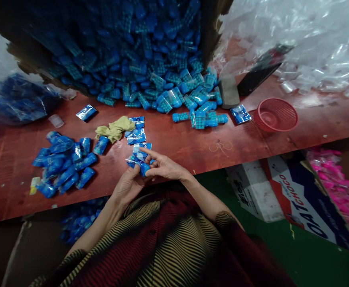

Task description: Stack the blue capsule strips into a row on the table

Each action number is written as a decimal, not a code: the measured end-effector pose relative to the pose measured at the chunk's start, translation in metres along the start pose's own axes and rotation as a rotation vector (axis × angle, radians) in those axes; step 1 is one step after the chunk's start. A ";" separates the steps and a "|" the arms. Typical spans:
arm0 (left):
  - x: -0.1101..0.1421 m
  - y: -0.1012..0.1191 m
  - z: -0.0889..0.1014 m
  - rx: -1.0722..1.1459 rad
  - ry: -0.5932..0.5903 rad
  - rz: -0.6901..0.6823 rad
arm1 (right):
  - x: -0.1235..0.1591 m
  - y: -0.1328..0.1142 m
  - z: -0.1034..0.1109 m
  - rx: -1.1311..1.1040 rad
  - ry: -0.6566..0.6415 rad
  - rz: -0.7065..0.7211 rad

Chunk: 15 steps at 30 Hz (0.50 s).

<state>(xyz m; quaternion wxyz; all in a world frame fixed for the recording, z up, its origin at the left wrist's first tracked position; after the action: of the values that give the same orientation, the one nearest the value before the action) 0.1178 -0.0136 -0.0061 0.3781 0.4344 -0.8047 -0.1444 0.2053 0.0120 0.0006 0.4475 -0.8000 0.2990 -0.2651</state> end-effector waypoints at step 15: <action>0.001 0.009 -0.005 -0.008 -0.050 -0.005 | -0.006 -0.008 0.003 -0.018 -0.018 0.060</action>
<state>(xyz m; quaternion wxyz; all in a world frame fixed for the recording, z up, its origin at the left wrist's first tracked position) 0.1156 -0.0089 0.0023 0.3592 0.4311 -0.8123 -0.1593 0.2048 0.0215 0.0054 0.4505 -0.7971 0.3213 -0.2418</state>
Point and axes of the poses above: each hand's wrist, its own x-axis away from the middle knuckle, its own z-axis out of the back of the hand, y = z × x, the point moved 7 cm from there along -x, towards the middle knuckle, and after that the axes turned 3 degrees about -y, right-handed, at the moved point
